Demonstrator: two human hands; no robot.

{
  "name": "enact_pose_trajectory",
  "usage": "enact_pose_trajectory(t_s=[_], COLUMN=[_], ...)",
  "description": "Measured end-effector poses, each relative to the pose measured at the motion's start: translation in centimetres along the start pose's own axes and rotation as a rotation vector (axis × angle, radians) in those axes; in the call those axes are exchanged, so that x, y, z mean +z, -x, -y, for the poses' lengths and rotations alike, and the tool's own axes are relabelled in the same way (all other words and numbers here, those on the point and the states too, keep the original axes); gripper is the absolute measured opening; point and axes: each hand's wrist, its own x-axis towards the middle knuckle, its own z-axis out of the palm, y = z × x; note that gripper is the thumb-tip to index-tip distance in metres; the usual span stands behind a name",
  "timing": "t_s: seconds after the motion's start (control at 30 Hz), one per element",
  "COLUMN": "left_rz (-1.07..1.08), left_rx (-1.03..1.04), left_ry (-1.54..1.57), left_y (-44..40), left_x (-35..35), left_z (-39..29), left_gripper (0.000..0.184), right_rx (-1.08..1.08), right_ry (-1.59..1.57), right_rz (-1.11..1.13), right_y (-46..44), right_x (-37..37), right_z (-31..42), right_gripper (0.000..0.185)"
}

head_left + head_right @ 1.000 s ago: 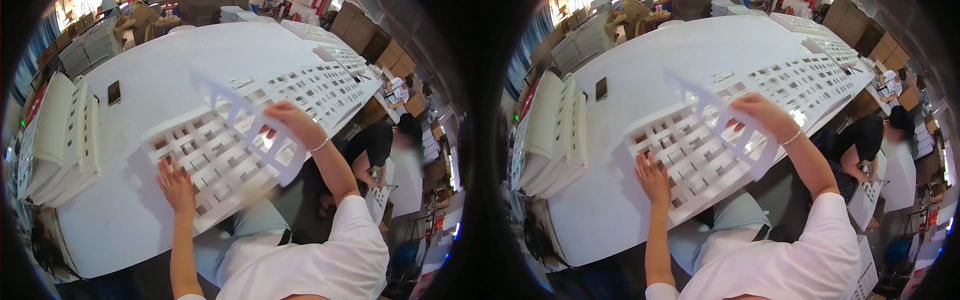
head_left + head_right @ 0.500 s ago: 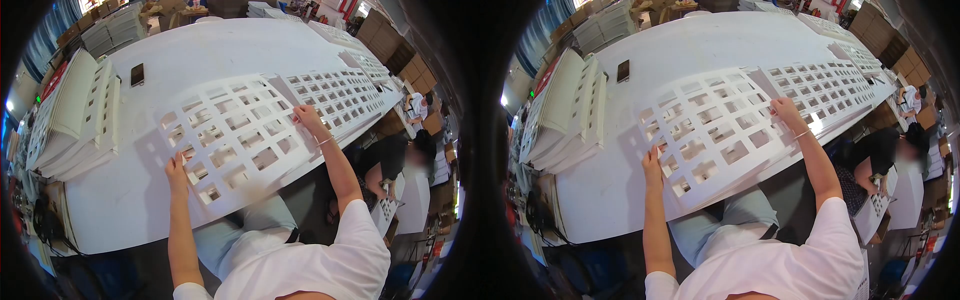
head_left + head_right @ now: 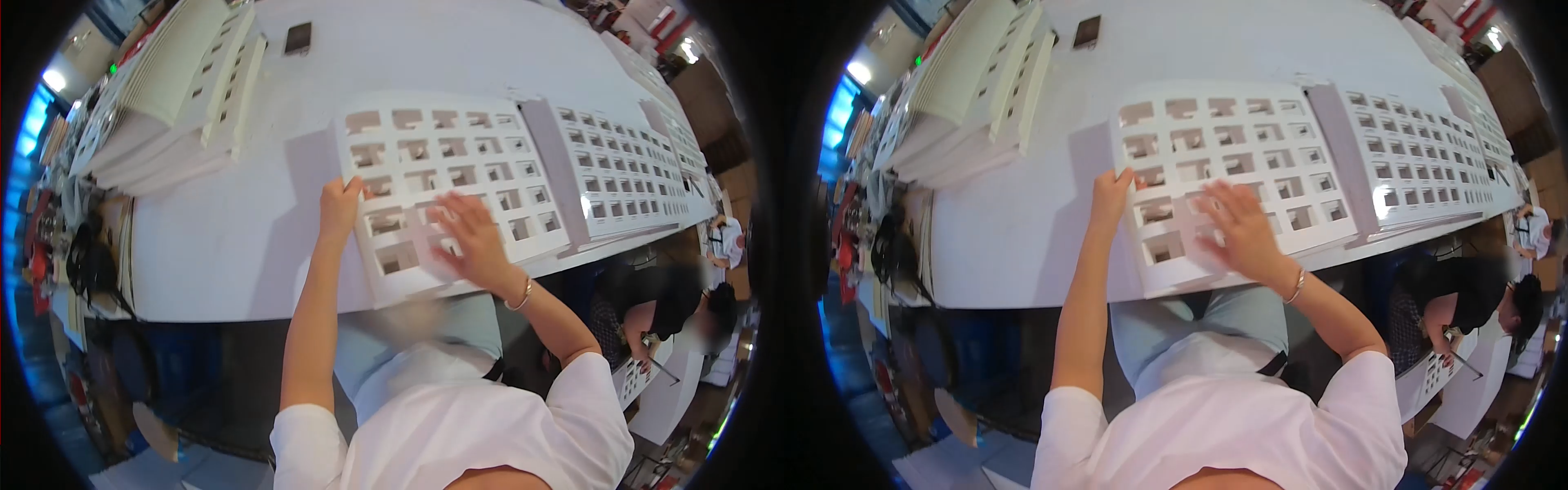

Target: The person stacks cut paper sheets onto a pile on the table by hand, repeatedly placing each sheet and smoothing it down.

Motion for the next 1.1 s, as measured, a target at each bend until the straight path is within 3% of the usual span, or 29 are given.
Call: enact_pose_trajectory(t_s=[0.1,0.2,0.43,0.63,0.83,0.93,1.03,1.1], left_rz=[0.005,0.041,0.153,0.155,-0.077,-0.375,-0.34,-0.226], left_rx=[-0.004,-0.059,-0.013,-0.098,0.027,0.536,0.774,0.654], left_ry=[-0.039,0.025,-0.084,0.024,-0.377,-0.523,-0.836,-0.933], left_y=[-0.7,0.3,-0.7,-0.1,0.1,-2.2,-6.1,-8.4], left_x=[0.1,0.1,-0.3,0.0,-1.5,-0.6,1.1,1.8], left_z=[0.6,-0.6,-0.1,-1.2,-5.6,-6.5,-6.2,-4.1], left_gripper=[0.033,0.032,0.031,0.033,0.041,0.056,0.069,0.075], right_rx=[-0.181,-0.213,-0.191,-0.14,-0.153,-0.156,-0.161,-0.162], right_ry=[-0.025,-0.065,-0.016,-0.061,-0.028,-0.009,-0.013,0.005], right_rz=[0.242,0.323,0.289,0.258,0.269,0.25,0.213,0.188], right_y=[0.4,1.0,2.2,3.3,3.9,4.0,3.9,3.9], right_x=[2.2,4.0,5.6,7.2,8.5,8.8,9.0,9.1], right_z=[5.2,6.6,6.2,6.5,5.8,5.7,5.8,5.9], right_gripper=[0.073,0.075,0.075,0.078,0.079,0.08,0.079,0.078])
